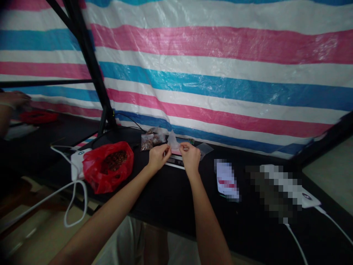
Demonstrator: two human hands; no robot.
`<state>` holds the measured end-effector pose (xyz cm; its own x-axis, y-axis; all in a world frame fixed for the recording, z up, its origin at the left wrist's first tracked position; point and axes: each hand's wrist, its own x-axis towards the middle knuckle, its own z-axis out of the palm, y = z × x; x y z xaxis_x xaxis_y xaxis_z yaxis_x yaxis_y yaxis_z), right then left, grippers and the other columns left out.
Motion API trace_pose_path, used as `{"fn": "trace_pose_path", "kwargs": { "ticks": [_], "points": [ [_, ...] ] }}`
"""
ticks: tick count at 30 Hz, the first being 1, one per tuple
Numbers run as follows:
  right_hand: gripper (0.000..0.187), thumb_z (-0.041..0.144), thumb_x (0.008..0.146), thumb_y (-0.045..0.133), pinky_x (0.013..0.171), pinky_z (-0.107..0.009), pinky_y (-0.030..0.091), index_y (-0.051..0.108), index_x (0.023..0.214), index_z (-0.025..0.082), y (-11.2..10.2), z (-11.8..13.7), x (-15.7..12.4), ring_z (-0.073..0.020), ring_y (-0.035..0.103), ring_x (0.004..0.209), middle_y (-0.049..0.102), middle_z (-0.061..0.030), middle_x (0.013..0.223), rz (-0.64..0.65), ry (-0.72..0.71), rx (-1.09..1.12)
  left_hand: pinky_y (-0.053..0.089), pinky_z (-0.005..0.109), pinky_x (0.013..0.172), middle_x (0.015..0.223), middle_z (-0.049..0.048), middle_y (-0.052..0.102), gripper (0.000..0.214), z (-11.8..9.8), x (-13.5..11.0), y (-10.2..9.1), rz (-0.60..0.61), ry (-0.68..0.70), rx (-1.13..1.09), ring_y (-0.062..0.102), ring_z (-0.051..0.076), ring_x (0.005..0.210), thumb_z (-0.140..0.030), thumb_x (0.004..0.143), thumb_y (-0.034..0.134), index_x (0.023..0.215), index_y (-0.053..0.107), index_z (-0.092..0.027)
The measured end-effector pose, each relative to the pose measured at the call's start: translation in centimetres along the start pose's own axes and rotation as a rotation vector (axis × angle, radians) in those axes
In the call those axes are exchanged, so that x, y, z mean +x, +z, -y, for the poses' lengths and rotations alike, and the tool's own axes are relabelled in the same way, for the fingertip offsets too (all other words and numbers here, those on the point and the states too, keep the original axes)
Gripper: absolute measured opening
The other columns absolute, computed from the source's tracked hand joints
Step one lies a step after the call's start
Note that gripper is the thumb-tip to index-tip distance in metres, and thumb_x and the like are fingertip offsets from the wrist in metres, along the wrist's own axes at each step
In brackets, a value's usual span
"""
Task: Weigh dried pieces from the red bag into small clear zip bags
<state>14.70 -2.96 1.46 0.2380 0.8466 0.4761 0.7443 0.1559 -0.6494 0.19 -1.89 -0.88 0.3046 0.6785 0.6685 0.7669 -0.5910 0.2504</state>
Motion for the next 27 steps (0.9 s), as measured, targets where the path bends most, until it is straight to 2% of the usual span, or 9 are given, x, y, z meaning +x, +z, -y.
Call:
{"fn": "trace_pose_path", "kwargs": {
  "ticks": [4, 7, 11, 16, 19, 21, 23, 25, 27],
  "points": [
    [0.019, 0.028, 0.075, 0.053, 0.063, -0.024, 0.051, 0.068, 0.083, 0.021, 0.2, -0.8, 0.5, -0.0164, 0.067, 0.065, 0.071, -0.0014, 0.078, 0.076, -0.036, 0.243, 0.036, 0.023, 0.059, 0.067, -0.0004, 0.06, 0.018, 0.0, 0.1, -0.5, 0.019, -0.054, 0.012, 0.056, 0.012, 0.062, -0.029, 0.085, 0.042, 0.076, 0.054, -0.019],
    [0.017, 0.034, 0.074, 0.056, 0.064, -0.025, 0.051, 0.067, 0.079, 0.022, 0.8, 0.1, -0.2, -0.0169, 0.067, 0.066, 0.07, -0.0003, 0.075, 0.093, -0.091, 0.216, 0.034, 0.023, 0.055, 0.062, -0.0016, 0.057, 0.016, 0.1, 0.3, -0.6, 0.019, -0.091, -0.009, 0.054, 0.012, 0.059, -0.03, 0.083, 0.045, 0.074, 0.052, -0.019],
    [0.017, 0.035, 0.074, 0.057, 0.066, -0.025, 0.051, 0.067, 0.079, 0.022, 1.5, 1.0, -1.0, -0.0164, 0.067, 0.067, 0.071, 0.0001, 0.076, 0.109, -0.136, 0.161, 0.036, 0.022, 0.058, 0.066, -0.0009, 0.053, 0.014, 0.2, 0.4, -0.5, -0.028, -0.027, -0.04, 0.051, 0.012, 0.065, -0.025, 0.082, 0.046, 0.07, 0.05, -0.019],
    [0.016, 0.033, 0.076, 0.056, 0.06, -0.025, 0.051, 0.067, 0.077, 0.021, 1.4, 0.1, -0.5, -0.0176, 0.067, 0.063, 0.071, -0.0022, 0.073, 0.057, -0.049, 0.19, 0.04, 0.026, 0.068, 0.075, 0.003, 0.053, 0.012, 0.2, 0.3, -0.7, -0.177, 0.009, 0.013, 0.05, 0.016, 0.079, -0.018, 0.078, 0.048, 0.066, 0.05, -0.018],
    [0.018, 0.034, 0.075, 0.057, 0.05, -0.024, 0.048, 0.068, 0.079, 0.02, 1.2, -0.5, -0.1, -0.017, 0.066, 0.054, 0.071, -0.0029, 0.076, 0.101, 0.039, 0.249, 0.04, 0.032, 0.077, 0.093, 0.0074, 0.057, 0.008, 0.2, 0.1, -1.1, -0.231, 0.049, 0.078, 0.049, 0.02, 0.089, -0.018, 0.078, 0.048, 0.078, 0.056, -0.017],
    [0.016, 0.031, 0.074, 0.058, 0.051, -0.024, 0.049, 0.069, 0.079, 0.021, 1.0, -0.6, -0.1, -0.017, 0.065, 0.053, 0.072, -0.0027, 0.077, 0.136, 0.063, 0.24, 0.038, 0.035, 0.086, 0.11, 0.0087, 0.056, 0.02, 0.1, 0.1, -1.4, -0.161, 0.177, 0.091, 0.048, 0.022, 0.101, -0.017, 0.077, 0.046, 0.093, 0.057, -0.017],
    [0.015, 0.03, 0.075, 0.058, 0.059, -0.025, 0.05, 0.07, 0.081, 0.023, 0.8, -0.4, -0.1, -0.0177, 0.067, 0.06, 0.072, -0.0019, 0.075, 0.15, 0.052, 0.181, 0.032, 0.037, 0.097, 0.125, 0.008, 0.05, 0.033, 0.0, 0.2, -1.7, -0.056, 0.304, 0.088, 0.041, 0.022, 0.115, -0.016, 0.077, 0.044, 0.109, 0.054, -0.016],
    [0.017, 0.03, 0.076, 0.057, 0.066, -0.027, 0.05, 0.07, 0.084, 0.025, 0.6, -0.2, -0.2, -0.0189, 0.068, 0.069, 0.072, -0.0013, 0.072, 0.155, 0.029, 0.108, 0.022, 0.04, 0.105, 0.135, 0.0074, 0.042, 0.043, 0.0, 0.3, -1.9, 0.012, 0.357, 0.091, 0.032, 0.022, 0.125, -0.018, 0.079, 0.042, 0.121, 0.047, -0.016],
    [0.018, 0.03, 0.077, 0.056, 0.068, -0.028, 0.049, 0.07, 0.087, 0.026, 0.5, -0.1, -0.1, -0.0196, 0.068, 0.073, 0.072, -0.0011, 0.072, 0.167, 0.017, 0.067, 0.015, 0.042, 0.108, 0.138, 0.008, 0.037, 0.05, 0.0, 0.5, -1.9, 0.042, 0.351, 0.093, 0.028, 0.023, 0.129, -0.026, 0.082, 0.041, 0.131, 0.037, -0.017]
  ]
}}
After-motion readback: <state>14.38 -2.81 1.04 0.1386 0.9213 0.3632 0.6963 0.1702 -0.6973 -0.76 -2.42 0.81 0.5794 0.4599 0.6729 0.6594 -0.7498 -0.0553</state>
